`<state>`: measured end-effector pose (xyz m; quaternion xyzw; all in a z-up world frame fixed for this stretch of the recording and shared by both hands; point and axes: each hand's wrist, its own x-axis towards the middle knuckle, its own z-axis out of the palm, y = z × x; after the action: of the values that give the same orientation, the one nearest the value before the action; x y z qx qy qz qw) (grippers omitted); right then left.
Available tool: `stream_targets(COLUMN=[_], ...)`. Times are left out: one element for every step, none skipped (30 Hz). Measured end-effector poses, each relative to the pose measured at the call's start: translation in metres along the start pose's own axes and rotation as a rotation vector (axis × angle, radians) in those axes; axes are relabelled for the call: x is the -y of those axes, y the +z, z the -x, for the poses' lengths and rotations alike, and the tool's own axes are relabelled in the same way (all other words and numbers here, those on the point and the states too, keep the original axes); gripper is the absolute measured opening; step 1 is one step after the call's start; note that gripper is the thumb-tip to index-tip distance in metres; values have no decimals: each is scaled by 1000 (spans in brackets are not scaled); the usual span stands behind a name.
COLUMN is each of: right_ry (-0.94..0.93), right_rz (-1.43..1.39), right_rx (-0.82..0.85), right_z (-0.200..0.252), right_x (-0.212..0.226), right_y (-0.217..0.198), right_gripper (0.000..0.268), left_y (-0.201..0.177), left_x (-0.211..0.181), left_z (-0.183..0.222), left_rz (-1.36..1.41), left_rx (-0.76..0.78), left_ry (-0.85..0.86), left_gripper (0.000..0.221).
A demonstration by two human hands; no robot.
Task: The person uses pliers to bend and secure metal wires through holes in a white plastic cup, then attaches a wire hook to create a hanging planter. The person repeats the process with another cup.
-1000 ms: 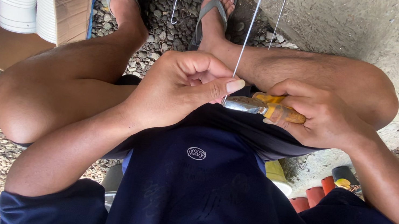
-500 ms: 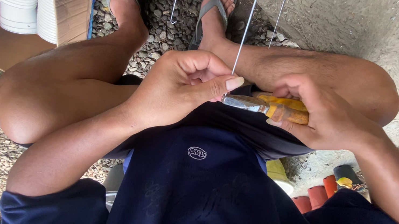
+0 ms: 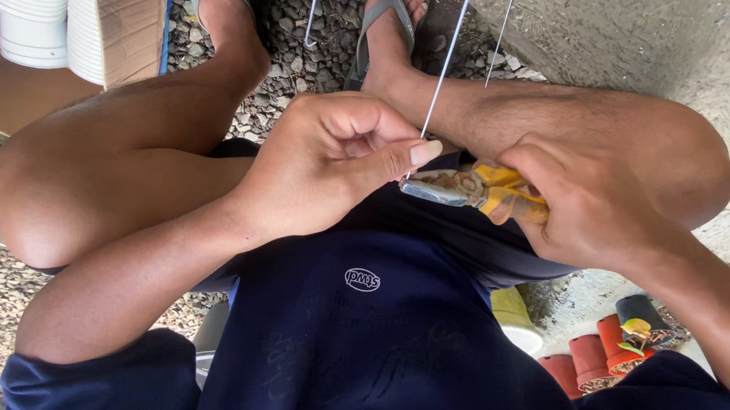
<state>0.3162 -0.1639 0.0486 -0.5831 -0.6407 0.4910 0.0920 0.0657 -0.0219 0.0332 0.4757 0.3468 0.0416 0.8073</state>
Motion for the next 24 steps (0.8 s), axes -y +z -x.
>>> stream_targets(right_ry=[-32, -64, -96, -97, -99, -97, -101, -107, -114, -127, -139, -152, -175, -197, -220, -246, -273, -296, -295, -296, -297, -318, -340, -365], right_rz=[46, 93, 140, 194, 248, 300, 321, 344, 366, 418, 469, 522, 573, 622, 671, 723, 775, 827, 853, 881, 909, 957, 1005, 1051], right_rx=[-45, -93, -141, -177, -213, -246, -280, -316, -352, -382, -412, -442, -466, -486, -507, -528, -550, -569, -573, -576, -579, -607, -635, -664], right_z=[1, 2, 3, 4, 4, 5, 6, 6, 6, 5, 5, 4, 4, 5, 5, 5, 4, 5, 5, 6, 7, 7, 8, 8], right_x=[0, 0, 1, 2, 3, 4, 6, 7, 9, 10, 11, 10, 9, 8, 6, 4, 0, -2, -5, -7, -10, -13, -15, -17], right_y=[0, 0, -1, -1, -2, -2, -3, -4, -5, -6, -8, -10, -12, -14, -15, -17, -18, -19, -19, -20, -20, -20, -21, -22], right_gripper=[35, 36, 37, 36, 36, 36, 39, 41, 43, 43, 43, 45, 41, 37, 33, 29, 26, 23, 23, 23, 23, 24, 24, 24], left_y=[0, 1, 1, 2, 2, 4, 4, 4, 4, 5, 5, 6, 6, 7, 8, 8, 8, 8, 8, 8, 8, 9, 9, 9], left_x=[0, 1, 2, 2, 4, 5, 7, 9, 10, 12, 13, 15, 16, 18, 19, 20, 21, 21, 22, 22, 23, 23, 24, 25], left_z=[0, 0, 0, -1, -1, 0, 0, -1, -2, -2, -2, -3, -5, -5, -5, -6, -6, -6, -5, -5, -4, -4, -5, -5], left_rz=[23, 44, 65, 82, 99, 118, 181, 241, 302, 320, 338, 355, 348, 342, 336, 339, 342, 346, 359, 372, 385, 405, 426, 446], left_rx=[-1, -1, 0, 3, 7, 11, 26, 39, 52, 59, 66, 73, 73, 72, 72, 71, 70, 72, 73, 72, 71, 68, 64, 56], left_ry=[-10, -18, -26, -19, -12, -8, -13, -14, -16, -22, -27, -31, -27, -26, -24, -28, -31, -38, -44, -48, -53, -67, -81, -94], left_gripper=[11, 11, 10, 10, 10, 9, 9, 10, 10, 10, 11, 12, 12, 12, 12, 13, 14, 16, 16, 16, 16, 17, 17, 18])
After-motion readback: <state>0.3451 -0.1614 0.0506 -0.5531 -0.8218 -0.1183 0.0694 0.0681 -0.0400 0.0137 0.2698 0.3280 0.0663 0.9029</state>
